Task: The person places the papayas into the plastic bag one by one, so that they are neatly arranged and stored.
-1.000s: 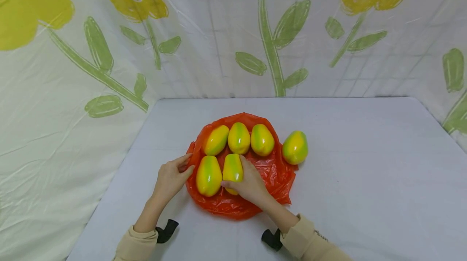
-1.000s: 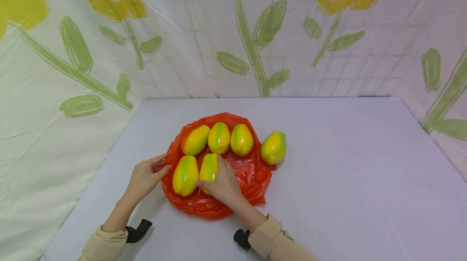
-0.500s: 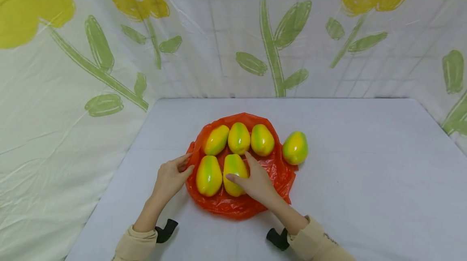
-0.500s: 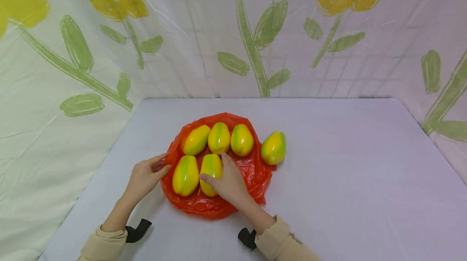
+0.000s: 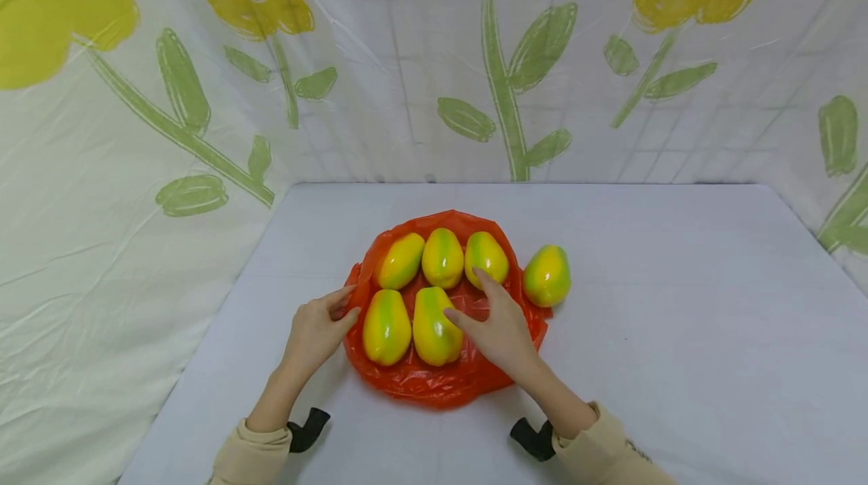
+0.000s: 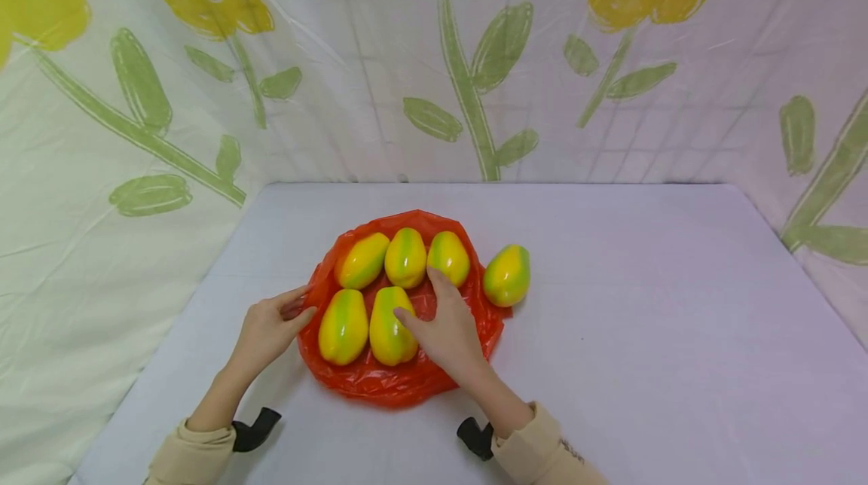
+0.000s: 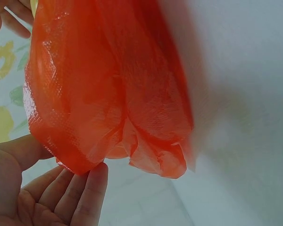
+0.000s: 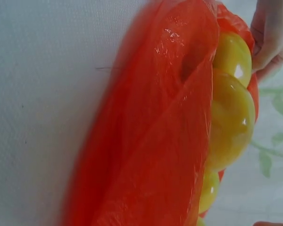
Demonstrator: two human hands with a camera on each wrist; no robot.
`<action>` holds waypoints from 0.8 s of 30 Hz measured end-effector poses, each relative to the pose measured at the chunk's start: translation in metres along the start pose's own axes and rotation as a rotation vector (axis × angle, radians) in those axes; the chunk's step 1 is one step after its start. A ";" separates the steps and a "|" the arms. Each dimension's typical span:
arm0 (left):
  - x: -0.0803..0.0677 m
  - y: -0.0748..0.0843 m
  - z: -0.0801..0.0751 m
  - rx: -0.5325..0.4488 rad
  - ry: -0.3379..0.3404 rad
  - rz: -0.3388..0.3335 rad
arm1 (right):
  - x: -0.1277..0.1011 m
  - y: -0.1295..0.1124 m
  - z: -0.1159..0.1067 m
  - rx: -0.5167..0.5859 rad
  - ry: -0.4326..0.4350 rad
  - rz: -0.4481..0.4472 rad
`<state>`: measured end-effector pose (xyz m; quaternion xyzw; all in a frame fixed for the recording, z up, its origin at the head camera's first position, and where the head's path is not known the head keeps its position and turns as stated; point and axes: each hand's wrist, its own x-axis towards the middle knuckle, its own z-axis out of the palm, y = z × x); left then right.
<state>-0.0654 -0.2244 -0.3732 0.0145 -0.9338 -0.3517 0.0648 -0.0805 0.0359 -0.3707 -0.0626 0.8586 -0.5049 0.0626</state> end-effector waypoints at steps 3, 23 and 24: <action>0.000 0.000 0.000 -0.009 -0.003 0.000 | -0.001 0.000 -0.004 -0.009 0.015 0.004; -0.001 0.000 -0.001 0.002 -0.005 -0.015 | 0.023 0.024 -0.069 -0.382 0.200 -0.007; -0.002 -0.001 -0.001 0.002 -0.004 -0.015 | 0.025 0.026 -0.073 -0.377 0.186 0.017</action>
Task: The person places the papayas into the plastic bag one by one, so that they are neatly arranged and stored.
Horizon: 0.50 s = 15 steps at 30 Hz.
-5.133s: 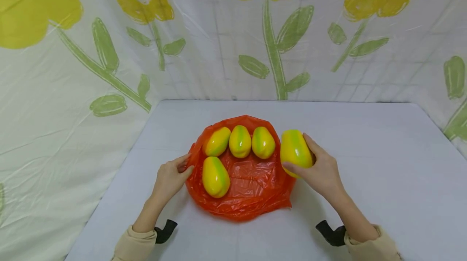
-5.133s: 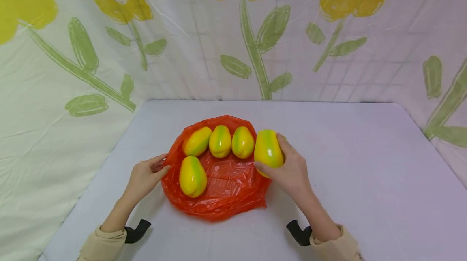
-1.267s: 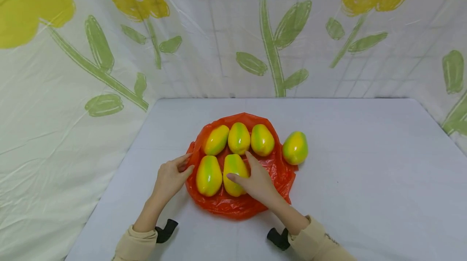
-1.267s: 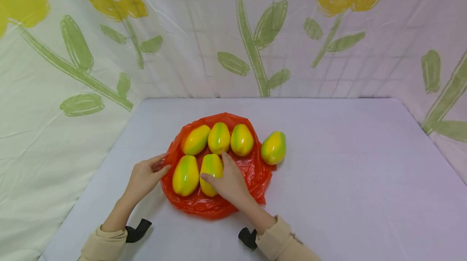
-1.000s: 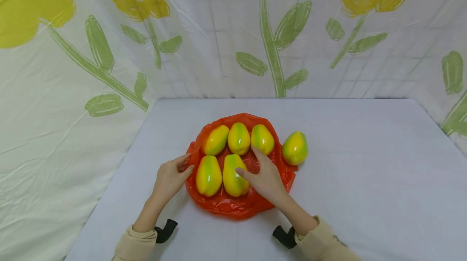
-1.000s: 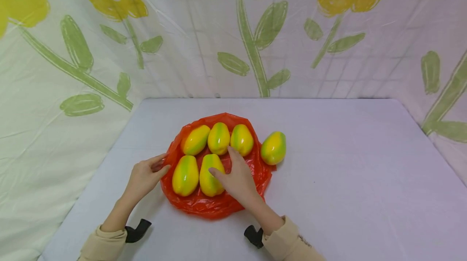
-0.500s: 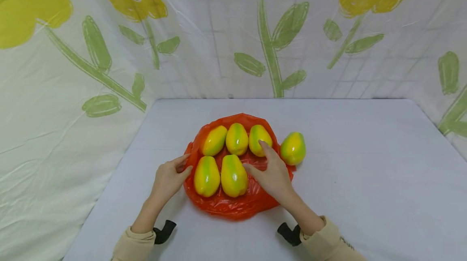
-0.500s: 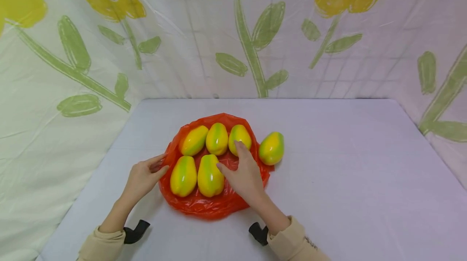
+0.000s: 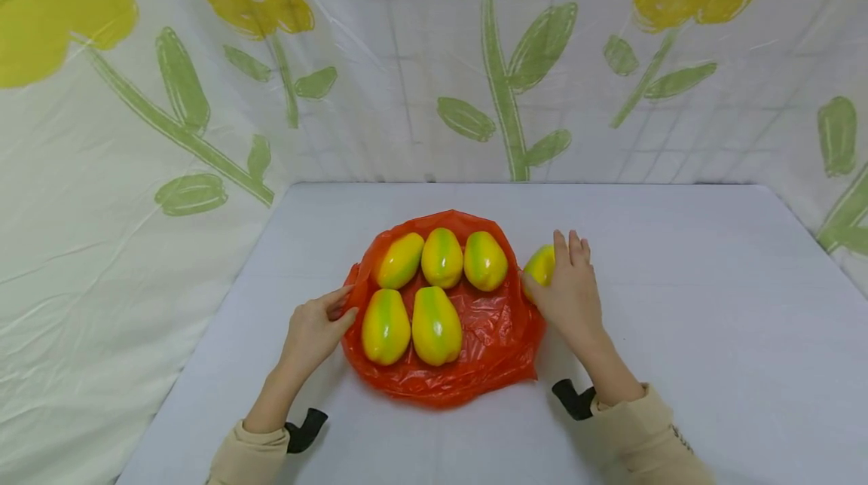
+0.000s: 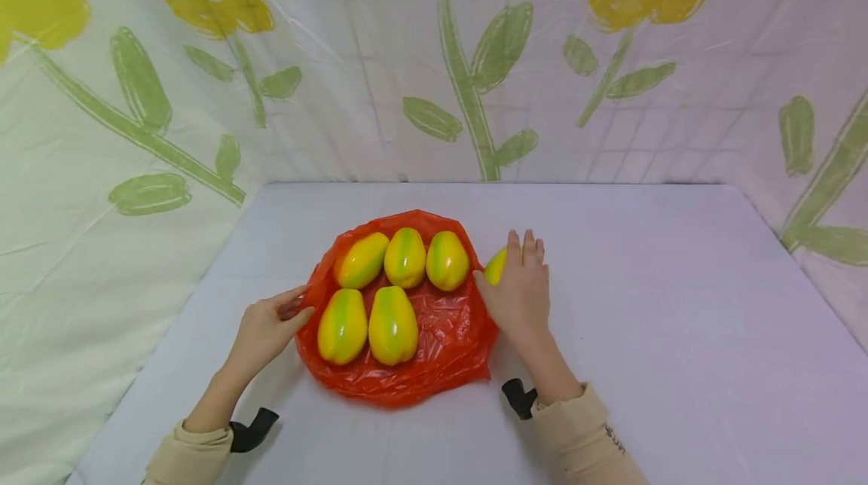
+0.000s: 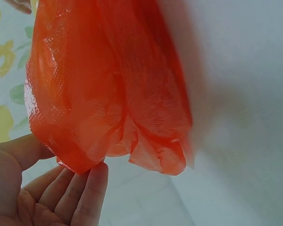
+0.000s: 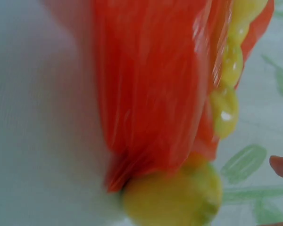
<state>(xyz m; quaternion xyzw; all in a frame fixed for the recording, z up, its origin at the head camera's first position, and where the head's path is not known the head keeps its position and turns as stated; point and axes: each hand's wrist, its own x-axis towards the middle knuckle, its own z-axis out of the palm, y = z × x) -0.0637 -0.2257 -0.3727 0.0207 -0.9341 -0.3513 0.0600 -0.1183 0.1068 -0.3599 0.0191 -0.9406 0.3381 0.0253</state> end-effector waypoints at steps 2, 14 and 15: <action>0.000 0.000 0.000 -0.002 0.001 0.001 | 0.004 0.006 -0.003 0.004 -0.041 0.038; 0.001 0.001 0.001 0.007 -0.002 -0.001 | 0.010 0.020 0.006 0.069 -0.179 0.158; 0.001 0.001 0.001 0.008 -0.001 0.001 | 0.010 0.020 0.007 0.070 -0.183 0.163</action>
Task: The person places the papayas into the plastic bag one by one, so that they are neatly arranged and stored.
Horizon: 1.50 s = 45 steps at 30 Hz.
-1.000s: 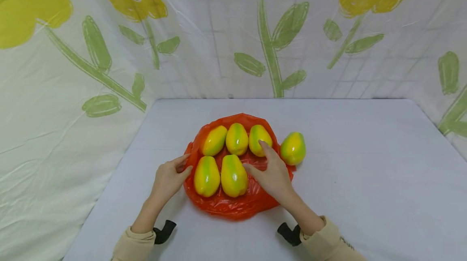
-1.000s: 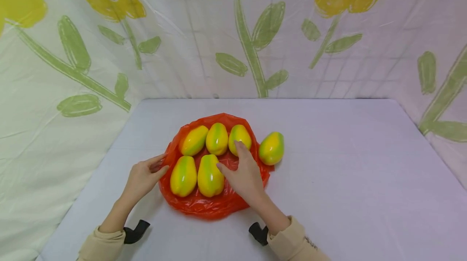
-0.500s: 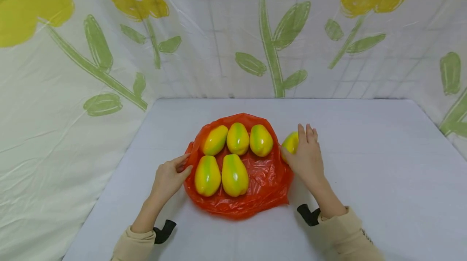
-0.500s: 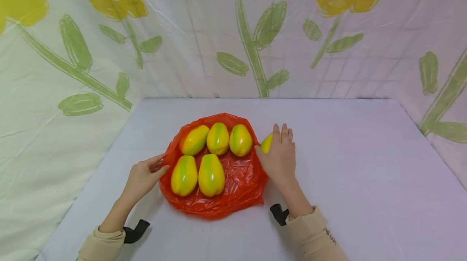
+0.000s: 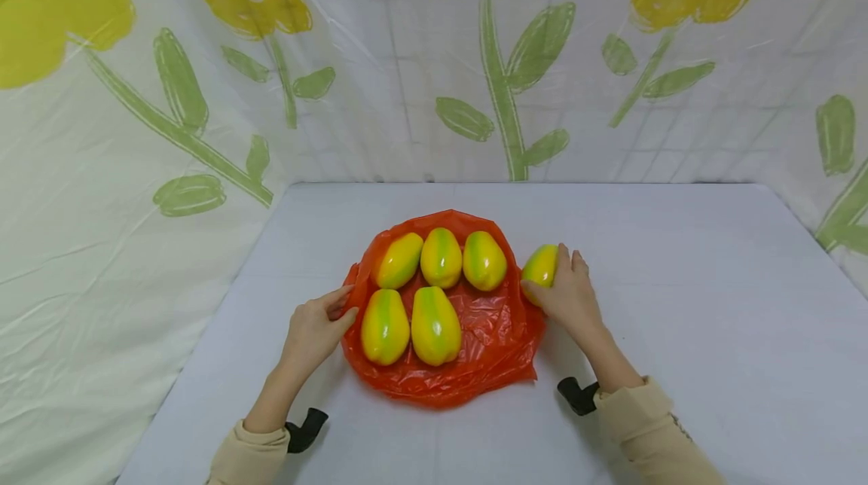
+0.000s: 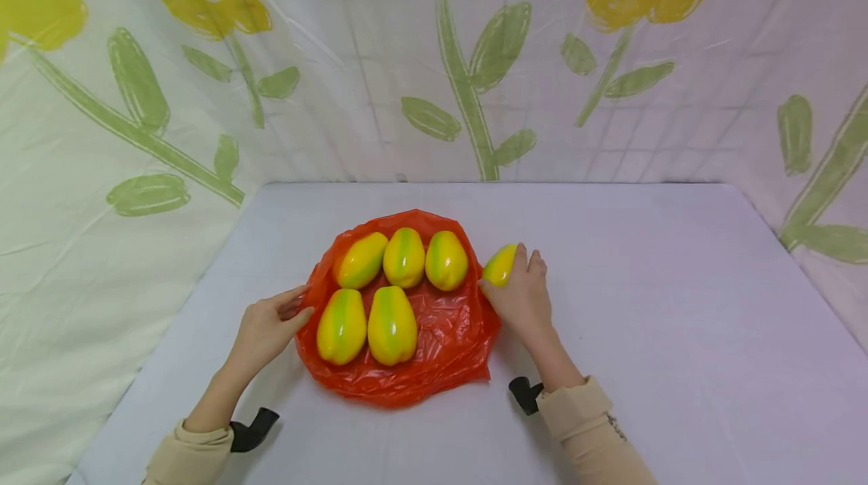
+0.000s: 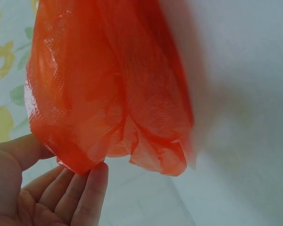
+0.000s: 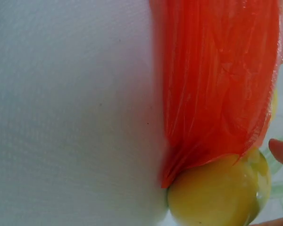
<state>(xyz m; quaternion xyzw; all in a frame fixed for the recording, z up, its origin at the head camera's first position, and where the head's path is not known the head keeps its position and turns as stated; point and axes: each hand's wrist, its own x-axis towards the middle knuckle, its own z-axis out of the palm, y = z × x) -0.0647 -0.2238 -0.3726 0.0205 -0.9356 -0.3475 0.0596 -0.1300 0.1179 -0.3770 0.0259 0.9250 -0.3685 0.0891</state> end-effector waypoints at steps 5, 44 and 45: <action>0.001 -0.001 0.000 -0.001 0.000 0.009 | 0.002 0.001 0.003 -0.010 -0.010 0.000; 0.000 0.002 -0.001 -0.008 -0.004 -0.012 | 0.010 0.013 0.008 0.092 0.001 -0.005; 0.000 0.002 -0.001 -0.012 -0.004 -0.013 | 0.010 0.014 0.007 0.097 0.004 -0.004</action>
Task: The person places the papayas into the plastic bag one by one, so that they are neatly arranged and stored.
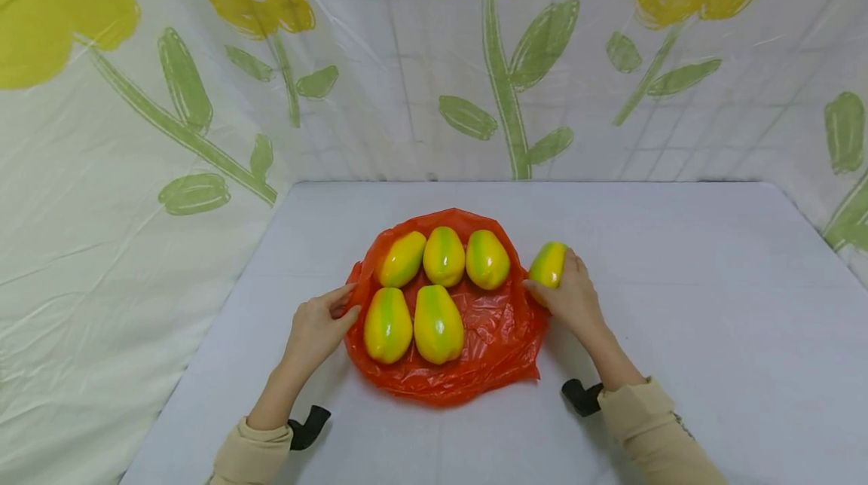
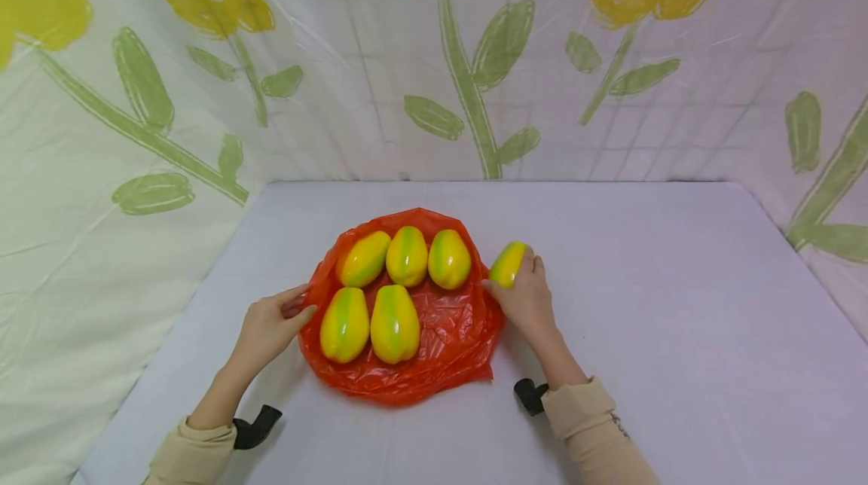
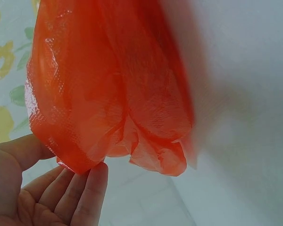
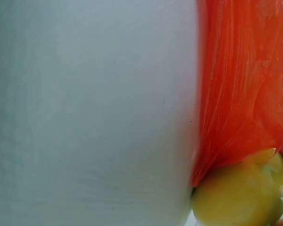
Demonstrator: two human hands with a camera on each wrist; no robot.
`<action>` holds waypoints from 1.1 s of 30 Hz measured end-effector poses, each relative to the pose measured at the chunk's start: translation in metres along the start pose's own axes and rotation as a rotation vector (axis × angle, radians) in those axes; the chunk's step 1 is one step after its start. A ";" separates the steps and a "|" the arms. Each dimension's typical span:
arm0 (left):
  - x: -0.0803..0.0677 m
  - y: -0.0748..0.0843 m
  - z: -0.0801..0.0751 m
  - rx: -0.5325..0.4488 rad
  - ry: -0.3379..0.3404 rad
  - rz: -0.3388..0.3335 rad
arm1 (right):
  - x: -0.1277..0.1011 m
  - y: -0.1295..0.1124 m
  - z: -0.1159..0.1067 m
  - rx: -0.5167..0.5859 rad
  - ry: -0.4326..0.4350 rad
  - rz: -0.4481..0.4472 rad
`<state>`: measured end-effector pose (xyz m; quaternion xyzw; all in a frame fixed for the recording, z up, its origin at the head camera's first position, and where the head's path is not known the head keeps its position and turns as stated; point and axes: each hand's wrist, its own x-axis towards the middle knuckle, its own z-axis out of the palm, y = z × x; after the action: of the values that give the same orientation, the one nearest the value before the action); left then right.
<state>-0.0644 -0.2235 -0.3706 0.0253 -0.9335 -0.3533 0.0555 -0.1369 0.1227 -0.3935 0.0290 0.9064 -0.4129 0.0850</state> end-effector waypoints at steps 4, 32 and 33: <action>0.000 0.000 -0.001 -0.016 -0.006 -0.004 | -0.001 0.000 -0.002 0.004 0.010 0.000; -0.001 0.001 -0.001 -0.010 -0.004 -0.007 | -0.019 -0.014 -0.008 0.061 0.128 -0.062; -0.001 0.001 -0.001 -0.011 -0.004 -0.007 | -0.020 -0.015 -0.008 0.064 0.127 -0.066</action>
<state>-0.0637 -0.2236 -0.3694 0.0277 -0.9315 -0.3588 0.0525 -0.1205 0.1188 -0.3736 0.0282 0.8967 -0.4415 0.0127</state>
